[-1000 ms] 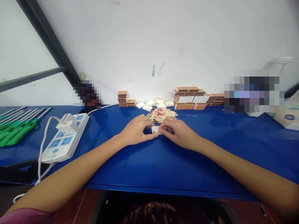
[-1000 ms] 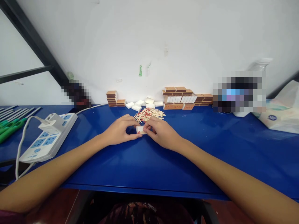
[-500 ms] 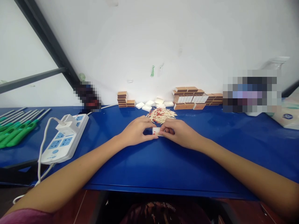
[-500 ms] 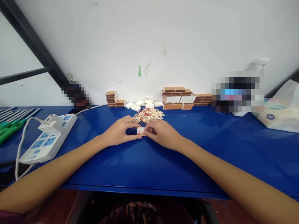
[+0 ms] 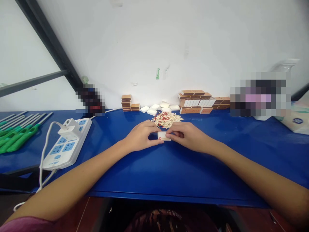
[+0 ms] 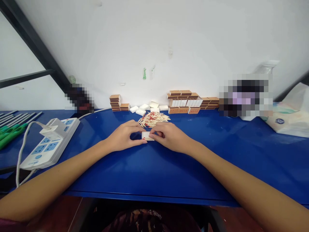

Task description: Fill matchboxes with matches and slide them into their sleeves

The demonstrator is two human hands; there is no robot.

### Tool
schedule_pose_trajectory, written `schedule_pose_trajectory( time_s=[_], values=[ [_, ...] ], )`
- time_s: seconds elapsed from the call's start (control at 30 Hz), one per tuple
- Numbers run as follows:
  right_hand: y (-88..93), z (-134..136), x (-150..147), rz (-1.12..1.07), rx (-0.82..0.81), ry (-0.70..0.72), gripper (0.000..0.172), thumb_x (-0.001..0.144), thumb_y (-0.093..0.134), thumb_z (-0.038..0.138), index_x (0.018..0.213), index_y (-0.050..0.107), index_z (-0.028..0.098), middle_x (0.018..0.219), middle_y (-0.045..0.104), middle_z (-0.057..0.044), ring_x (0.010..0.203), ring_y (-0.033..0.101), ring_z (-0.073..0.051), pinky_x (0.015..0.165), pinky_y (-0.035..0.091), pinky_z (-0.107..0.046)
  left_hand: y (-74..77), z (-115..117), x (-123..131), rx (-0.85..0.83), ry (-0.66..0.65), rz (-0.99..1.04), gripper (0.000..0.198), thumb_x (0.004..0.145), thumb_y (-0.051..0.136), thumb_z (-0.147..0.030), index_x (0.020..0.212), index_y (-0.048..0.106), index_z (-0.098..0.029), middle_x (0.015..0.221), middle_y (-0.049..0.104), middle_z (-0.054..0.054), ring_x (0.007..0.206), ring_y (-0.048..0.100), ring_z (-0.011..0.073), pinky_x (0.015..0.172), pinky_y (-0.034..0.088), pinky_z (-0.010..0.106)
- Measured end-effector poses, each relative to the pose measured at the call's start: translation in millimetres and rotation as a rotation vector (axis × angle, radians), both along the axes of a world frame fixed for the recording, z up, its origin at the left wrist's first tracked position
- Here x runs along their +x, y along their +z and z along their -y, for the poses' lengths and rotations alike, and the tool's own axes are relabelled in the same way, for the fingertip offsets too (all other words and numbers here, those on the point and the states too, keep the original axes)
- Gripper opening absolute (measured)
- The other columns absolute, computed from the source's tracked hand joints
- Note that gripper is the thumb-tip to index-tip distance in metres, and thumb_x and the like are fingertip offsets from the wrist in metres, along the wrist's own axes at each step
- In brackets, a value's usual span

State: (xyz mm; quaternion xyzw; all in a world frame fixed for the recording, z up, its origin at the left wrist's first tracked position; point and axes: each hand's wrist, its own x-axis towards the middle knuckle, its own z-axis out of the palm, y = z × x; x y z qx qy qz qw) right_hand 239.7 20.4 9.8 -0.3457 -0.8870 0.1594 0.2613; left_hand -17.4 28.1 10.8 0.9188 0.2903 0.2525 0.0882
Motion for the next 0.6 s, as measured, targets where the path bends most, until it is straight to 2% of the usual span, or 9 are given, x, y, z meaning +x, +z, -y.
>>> schedule_pose_trajectory(
  time_s=[0.2,0.33,0.4,0.5,0.6],
  values=[
    [7.2,-3,6,0.014,-0.035,0.043,0.025,0.101,0.063,0.040,0.093,0.078,0.022,0.063,0.051,0.003,0.060,0.046,-0.013,0.059,0.035,-0.028,-1.8,-1,-1,-0.032,0.009,-0.029,0.035,0.094,0.077,-0.046,0.120,0.077,-0.021,0.104,0.074,0.007,0.099,0.066,0.0240,0.089,0.052,0.038],
    [12.3,-19,29,-0.044,0.063,-0.196,0.029,0.102,0.060,0.043,0.091,0.076,0.021,0.065,0.060,0.000,0.059,0.048,-0.015,0.058,0.035,-0.030,-1.7,-1,-1,-0.034,0.027,-0.045,0.035,0.094,0.077,-0.047,0.116,0.077,-0.020,0.103,0.074,0.008,0.099,0.065,0.0242,0.088,0.052,0.038],
    [13.1,-31,46,0.007,0.109,-0.308,0.030,0.100,0.060,0.044,0.086,0.073,0.021,0.067,0.063,-0.002,0.061,0.051,-0.016,0.059,0.037,-0.032,-1.5,-1,-2,-0.029,0.023,-0.052,0.036,0.094,0.076,-0.048,0.116,0.077,-0.019,0.102,0.074,0.008,0.099,0.066,0.0241,0.089,0.052,0.039],
    [9.5,-44,64,0.107,0.006,-0.322,0.031,0.093,0.066,0.050,0.084,0.074,0.021,0.072,0.067,-0.004,0.063,0.055,-0.017,0.059,0.040,-0.032,-1.8,-1,-2,-0.025,0.012,-0.068,0.036,0.096,0.074,-0.049,0.116,0.077,-0.020,0.103,0.074,0.008,0.100,0.066,0.0242,0.090,0.053,0.039],
    [2.3,-47,66,0.176,-0.134,-0.282,0.031,0.090,0.069,0.052,0.087,0.073,0.021,0.078,0.071,-0.005,0.066,0.060,-0.018,0.060,0.044,-0.032,-2.3,-1,-3,-0.018,0.017,-0.074,0.037,0.096,0.073,-0.051,0.115,0.077,-0.020,0.103,0.074,0.008,0.099,0.066,0.0245,0.089,0.053,0.040]
  ],
)
